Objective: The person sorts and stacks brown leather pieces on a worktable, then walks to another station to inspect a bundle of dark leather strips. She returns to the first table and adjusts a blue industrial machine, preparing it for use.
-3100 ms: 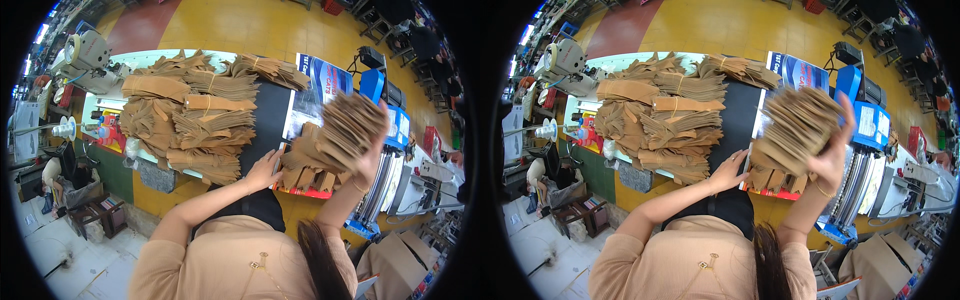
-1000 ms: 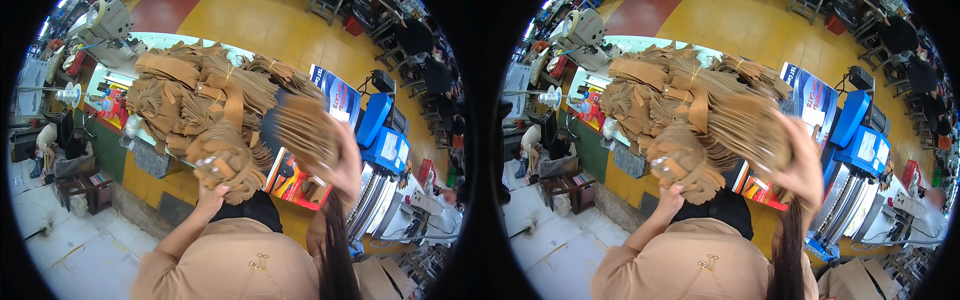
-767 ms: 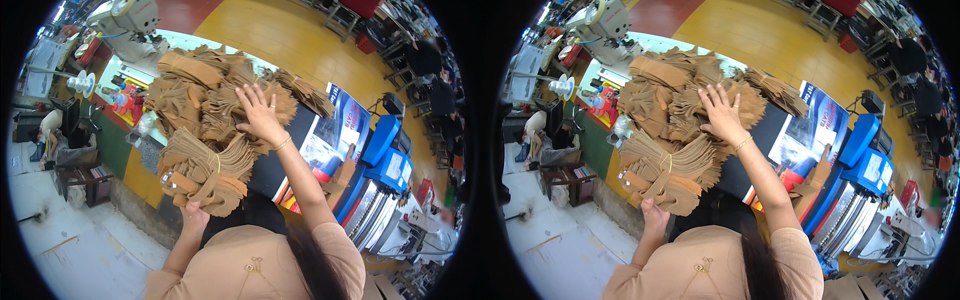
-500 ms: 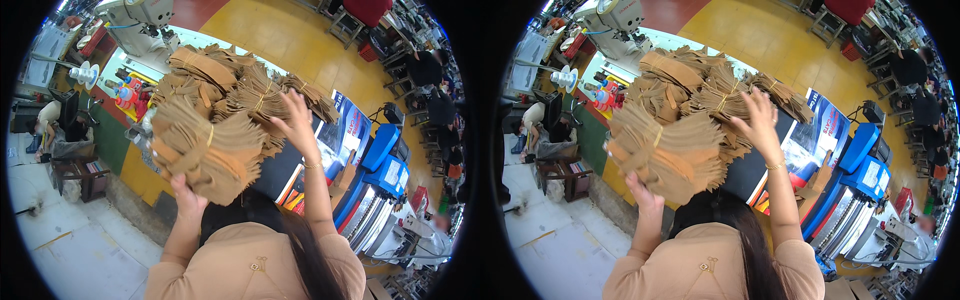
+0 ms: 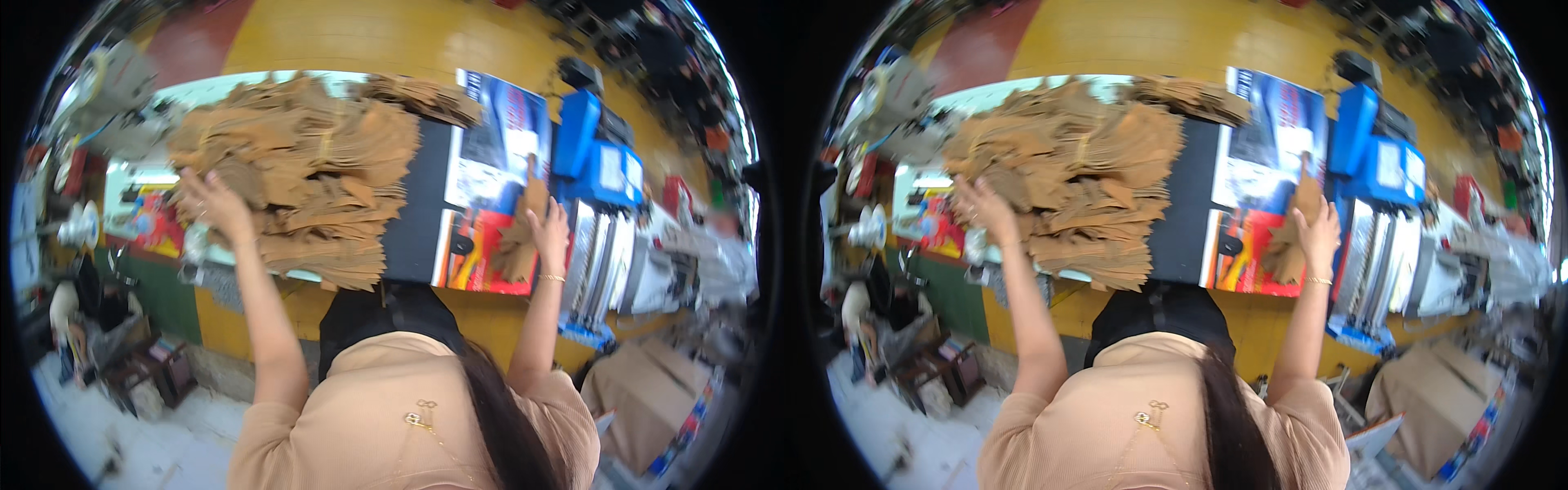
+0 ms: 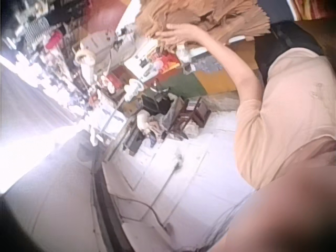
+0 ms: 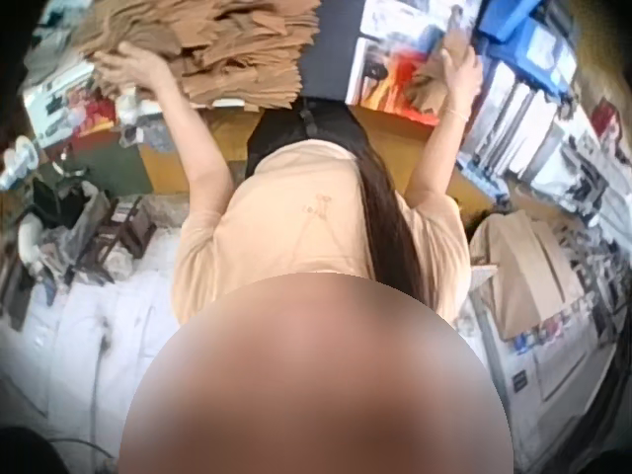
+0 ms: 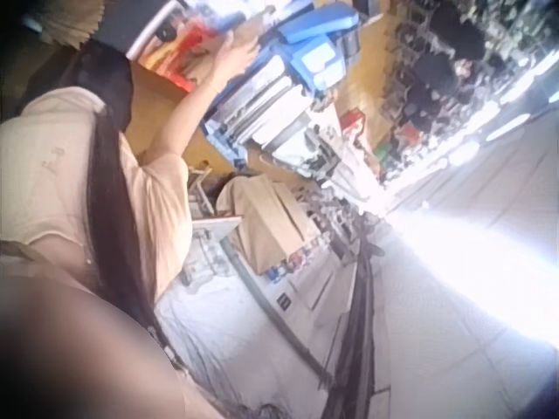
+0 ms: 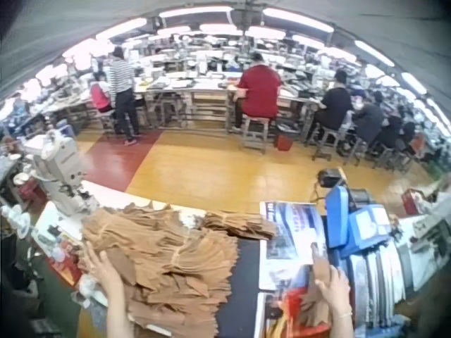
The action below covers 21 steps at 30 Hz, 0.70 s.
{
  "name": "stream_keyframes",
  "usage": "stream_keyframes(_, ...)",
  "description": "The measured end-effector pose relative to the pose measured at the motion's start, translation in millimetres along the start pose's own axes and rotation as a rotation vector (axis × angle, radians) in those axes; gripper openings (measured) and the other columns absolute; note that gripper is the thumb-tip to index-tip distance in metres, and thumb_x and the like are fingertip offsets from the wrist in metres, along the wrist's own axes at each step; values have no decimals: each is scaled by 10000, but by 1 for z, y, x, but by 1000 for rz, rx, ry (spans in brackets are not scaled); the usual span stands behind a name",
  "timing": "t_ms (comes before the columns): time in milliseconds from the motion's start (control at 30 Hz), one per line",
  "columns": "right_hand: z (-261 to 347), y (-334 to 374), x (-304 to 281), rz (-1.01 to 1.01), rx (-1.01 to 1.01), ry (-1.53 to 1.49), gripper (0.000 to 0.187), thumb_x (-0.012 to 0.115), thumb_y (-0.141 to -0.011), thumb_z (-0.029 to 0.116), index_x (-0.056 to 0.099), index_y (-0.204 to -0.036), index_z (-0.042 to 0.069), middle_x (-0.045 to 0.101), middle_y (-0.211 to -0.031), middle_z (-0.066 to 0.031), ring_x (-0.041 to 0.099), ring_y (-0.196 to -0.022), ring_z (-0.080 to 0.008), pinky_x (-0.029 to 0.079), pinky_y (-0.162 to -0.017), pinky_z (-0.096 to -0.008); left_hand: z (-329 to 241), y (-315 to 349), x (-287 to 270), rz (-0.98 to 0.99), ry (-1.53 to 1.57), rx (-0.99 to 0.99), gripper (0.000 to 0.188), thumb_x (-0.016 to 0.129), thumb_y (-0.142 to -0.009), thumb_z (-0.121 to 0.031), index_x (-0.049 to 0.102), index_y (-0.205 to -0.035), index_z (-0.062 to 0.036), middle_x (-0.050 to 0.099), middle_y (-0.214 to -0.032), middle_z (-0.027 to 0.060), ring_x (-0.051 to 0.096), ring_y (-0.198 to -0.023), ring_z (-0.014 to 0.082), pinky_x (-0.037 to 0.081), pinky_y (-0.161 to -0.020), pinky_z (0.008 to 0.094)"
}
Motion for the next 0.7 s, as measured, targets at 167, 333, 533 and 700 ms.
stream_keyframes(167, -48, 14, 43, 160, 262, -286, 840, 593, -839, 621, 423, -1370, -8, 496, -1261, -298, 517, -1130, -481, 426, -968, -515, -13, -3, -31, 23, 102, -5, 688, 552, -963, -394, 308, -1426, 51, 309, -1444, 299, 285, -1339, 428, 225, -1125, 517)
stream_keyframes(333, -25, 11, 54, 109, 404, -184, 1007, 642, -760, 676, 319, -1455, 22, 465, -1335, -301, 462, -1227, -483, 369, -1041, -517, -73, 49, -76, 99, 395, 77, 684, 554, -980, -297, 190, -1471, 11, 228, -1507, 213, 244, -1391, 329, 206, -1141, 460)
stream_keyframes(533, -50, -31, 71, 173, 385, -422, 903, 776, -679, 470, 409, -1382, 37, 591, -1237, -268, 609, -1128, -349, 495, -939, -405, -112, 51, -93, 64, 739, 36, 631, 571, -962, -191, 212, -1453, -25, 286, -1493, 172, 288, -1383, 298, 216, -1136, 447)
stream_keyframes(700, -71, -23, 64, 176, 237, -950, 711, 742, -746, 144, 400, -1343, -36, 580, -1203, -177, 592, -1060, -242, 482, -909, -331, -91, 48, -122, -35, 688, 96, 596, 543, -947, -102, 219, -1442, -34, 321, -1473, 176, 325, -1363, 285, 236, -1122, 443)
Point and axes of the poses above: each hand's wrist, its own y-axis away from the middle knuckle, its own x-axis out of the palm, z = x × y, the point moved 2 cm from there along -y, towards the middle knuckle
